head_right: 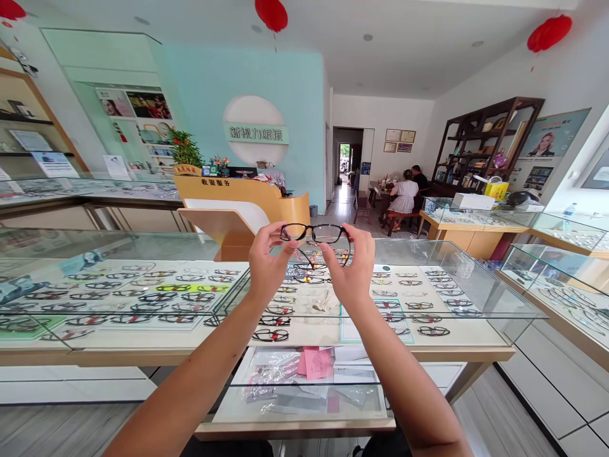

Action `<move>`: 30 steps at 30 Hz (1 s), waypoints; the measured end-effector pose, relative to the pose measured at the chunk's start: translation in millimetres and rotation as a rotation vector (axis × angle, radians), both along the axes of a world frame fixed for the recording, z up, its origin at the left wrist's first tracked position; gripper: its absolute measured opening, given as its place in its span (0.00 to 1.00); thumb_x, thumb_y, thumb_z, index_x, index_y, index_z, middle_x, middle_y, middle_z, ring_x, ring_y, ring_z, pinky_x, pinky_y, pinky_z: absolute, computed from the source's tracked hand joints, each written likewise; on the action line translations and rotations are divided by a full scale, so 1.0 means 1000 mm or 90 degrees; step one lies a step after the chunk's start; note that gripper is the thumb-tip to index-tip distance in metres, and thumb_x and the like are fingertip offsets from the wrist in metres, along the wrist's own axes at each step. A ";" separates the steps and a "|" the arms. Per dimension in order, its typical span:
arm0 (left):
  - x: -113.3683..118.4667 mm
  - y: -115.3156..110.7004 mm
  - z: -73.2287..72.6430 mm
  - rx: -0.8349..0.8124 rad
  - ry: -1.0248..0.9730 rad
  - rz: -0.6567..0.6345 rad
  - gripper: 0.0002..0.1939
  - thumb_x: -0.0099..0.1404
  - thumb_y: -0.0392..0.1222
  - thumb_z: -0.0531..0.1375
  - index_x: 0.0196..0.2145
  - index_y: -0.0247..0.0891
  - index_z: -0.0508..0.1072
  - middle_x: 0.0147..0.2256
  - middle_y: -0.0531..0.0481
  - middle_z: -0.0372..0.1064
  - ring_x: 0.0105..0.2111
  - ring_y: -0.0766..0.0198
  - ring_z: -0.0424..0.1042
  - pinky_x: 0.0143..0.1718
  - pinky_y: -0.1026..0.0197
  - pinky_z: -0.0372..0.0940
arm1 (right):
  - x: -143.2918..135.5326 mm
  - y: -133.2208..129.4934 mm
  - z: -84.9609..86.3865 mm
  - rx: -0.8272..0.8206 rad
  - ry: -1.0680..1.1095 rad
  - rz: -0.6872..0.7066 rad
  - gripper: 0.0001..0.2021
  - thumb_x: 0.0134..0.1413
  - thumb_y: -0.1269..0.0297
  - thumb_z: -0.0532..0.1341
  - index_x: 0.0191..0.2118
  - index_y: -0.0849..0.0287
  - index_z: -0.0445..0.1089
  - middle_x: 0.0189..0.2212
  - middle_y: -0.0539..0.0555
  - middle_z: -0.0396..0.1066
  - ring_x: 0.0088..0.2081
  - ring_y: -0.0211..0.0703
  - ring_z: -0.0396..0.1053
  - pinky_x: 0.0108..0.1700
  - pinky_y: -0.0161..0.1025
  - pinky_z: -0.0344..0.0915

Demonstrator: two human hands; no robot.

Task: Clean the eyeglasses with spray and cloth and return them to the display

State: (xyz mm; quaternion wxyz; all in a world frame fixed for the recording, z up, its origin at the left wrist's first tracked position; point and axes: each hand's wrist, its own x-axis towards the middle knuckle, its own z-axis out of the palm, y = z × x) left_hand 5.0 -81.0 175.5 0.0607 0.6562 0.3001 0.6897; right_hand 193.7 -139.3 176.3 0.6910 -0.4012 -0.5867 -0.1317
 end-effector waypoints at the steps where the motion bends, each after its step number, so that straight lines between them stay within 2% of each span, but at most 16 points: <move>1: 0.000 -0.002 0.001 0.007 0.004 0.014 0.31 0.69 0.68 0.68 0.58 0.42 0.76 0.45 0.44 0.78 0.47 0.54 0.79 0.50 0.52 0.74 | 0.001 0.001 -0.001 -0.006 0.005 0.008 0.23 0.70 0.46 0.66 0.63 0.52 0.72 0.49 0.60 0.75 0.49 0.54 0.73 0.51 0.54 0.73; 6: 0.001 -0.012 0.007 0.084 0.025 0.110 0.30 0.69 0.67 0.69 0.55 0.41 0.76 0.44 0.45 0.76 0.44 0.55 0.77 0.47 0.52 0.72 | 0.006 0.009 -0.007 -0.053 0.030 0.075 0.24 0.72 0.45 0.64 0.65 0.52 0.71 0.54 0.61 0.76 0.53 0.54 0.75 0.52 0.52 0.74; 10: 0.003 -0.017 0.012 0.123 0.040 0.134 0.29 0.69 0.66 0.70 0.55 0.41 0.75 0.45 0.45 0.74 0.44 0.54 0.76 0.46 0.52 0.72 | 0.008 0.013 -0.010 -0.060 0.041 0.088 0.24 0.73 0.45 0.63 0.66 0.52 0.71 0.54 0.61 0.77 0.55 0.54 0.76 0.53 0.53 0.75; 16: -0.003 -0.008 0.008 0.138 0.045 0.114 0.32 0.69 0.67 0.69 0.58 0.42 0.74 0.50 0.42 0.74 0.47 0.53 0.76 0.50 0.50 0.74 | 0.008 0.009 -0.008 -0.024 -0.008 0.065 0.25 0.73 0.48 0.63 0.68 0.51 0.69 0.57 0.63 0.76 0.56 0.56 0.76 0.52 0.54 0.76; 21: -0.007 0.008 -0.002 0.135 0.022 0.027 0.33 0.72 0.66 0.67 0.63 0.40 0.72 0.54 0.39 0.75 0.51 0.52 0.79 0.53 0.48 0.76 | 0.002 0.004 -0.004 0.050 -0.064 -0.003 0.25 0.72 0.50 0.65 0.69 0.48 0.68 0.59 0.63 0.75 0.59 0.61 0.73 0.57 0.62 0.75; 24: -0.008 0.013 -0.008 0.119 0.015 -0.008 0.33 0.73 0.65 0.67 0.64 0.40 0.71 0.56 0.37 0.75 0.53 0.51 0.80 0.54 0.48 0.76 | -0.001 0.002 -0.003 0.067 -0.082 -0.025 0.26 0.71 0.51 0.66 0.70 0.46 0.68 0.59 0.63 0.75 0.59 0.61 0.73 0.57 0.62 0.75; 27: -0.008 0.014 -0.009 0.131 0.015 -0.007 0.33 0.72 0.64 0.68 0.64 0.40 0.72 0.56 0.37 0.75 0.54 0.50 0.79 0.55 0.48 0.76 | -0.001 0.003 -0.004 0.085 -0.092 -0.028 0.27 0.71 0.53 0.67 0.71 0.46 0.67 0.58 0.63 0.75 0.59 0.61 0.73 0.57 0.62 0.76; 30: -0.009 0.012 -0.008 0.162 0.035 0.047 0.33 0.72 0.64 0.68 0.63 0.40 0.73 0.56 0.37 0.76 0.55 0.49 0.78 0.52 0.49 0.76 | 0.002 0.005 -0.008 0.096 -0.094 -0.010 0.28 0.72 0.55 0.66 0.73 0.46 0.66 0.61 0.63 0.75 0.61 0.61 0.73 0.58 0.62 0.76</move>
